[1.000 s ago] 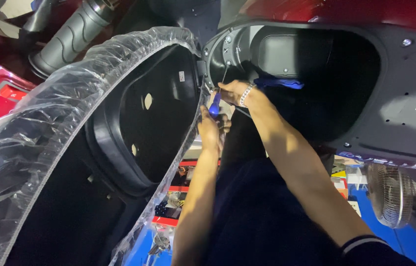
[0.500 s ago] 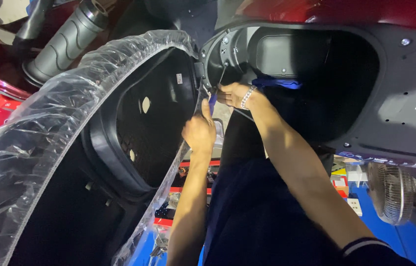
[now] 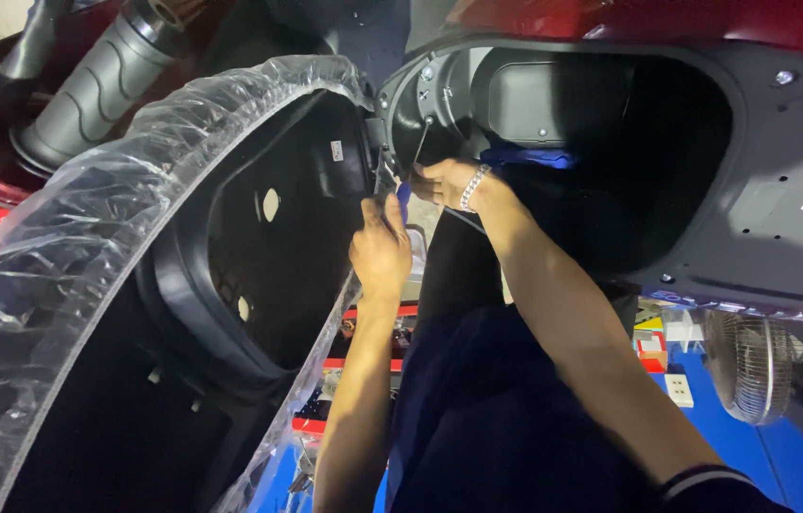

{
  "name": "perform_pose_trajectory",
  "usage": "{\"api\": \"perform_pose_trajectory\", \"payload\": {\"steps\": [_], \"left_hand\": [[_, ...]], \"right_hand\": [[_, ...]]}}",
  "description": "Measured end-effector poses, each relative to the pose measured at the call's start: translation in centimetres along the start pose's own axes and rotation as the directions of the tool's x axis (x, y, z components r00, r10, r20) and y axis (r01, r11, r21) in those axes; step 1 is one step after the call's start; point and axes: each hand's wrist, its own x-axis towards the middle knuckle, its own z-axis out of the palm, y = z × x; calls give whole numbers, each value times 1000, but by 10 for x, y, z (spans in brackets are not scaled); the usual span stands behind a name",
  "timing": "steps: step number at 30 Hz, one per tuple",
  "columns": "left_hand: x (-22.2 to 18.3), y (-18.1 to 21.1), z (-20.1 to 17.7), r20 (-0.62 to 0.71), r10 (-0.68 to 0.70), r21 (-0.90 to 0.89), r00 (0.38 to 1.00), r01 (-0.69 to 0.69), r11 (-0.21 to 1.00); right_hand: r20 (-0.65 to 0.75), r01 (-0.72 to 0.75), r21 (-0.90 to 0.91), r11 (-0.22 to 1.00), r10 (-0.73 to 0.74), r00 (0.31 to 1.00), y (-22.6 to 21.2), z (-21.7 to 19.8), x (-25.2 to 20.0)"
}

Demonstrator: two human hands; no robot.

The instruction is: Repairing the internal storage compartment of a scooter using a screwdriver

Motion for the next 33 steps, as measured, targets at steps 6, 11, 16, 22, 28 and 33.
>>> {"api": "perform_pose_trajectory", "payload": {"steps": [6, 11, 16, 22, 28, 33], "left_hand": [[35, 32, -17, 122, 35, -12, 992, -34, 999], [140, 37, 128, 312, 269, 83, 911, -308, 948], [245, 34, 295, 493, 183, 413, 851, -414, 811], [240, 45, 290, 484, 272, 456, 832, -504, 733], [237, 56, 268, 476, 312, 457, 822, -535, 711], [234, 50, 271, 456, 363, 472, 813, -566, 675]], "right_hand": [[8, 17, -21, 1000, -17, 1000, 21, -38, 60], [-269, 22, -435, 900, -153, 951, 27, -36, 93], [-140, 187, 144, 972, -167, 976, 28, -40, 82], [-127, 104, 185, 977, -81, 989, 18, -37, 56], [-217, 133, -9, 991, -132, 967, 34, -51, 94], [-295, 132, -374, 918, -253, 922, 22, -27, 25]]}}
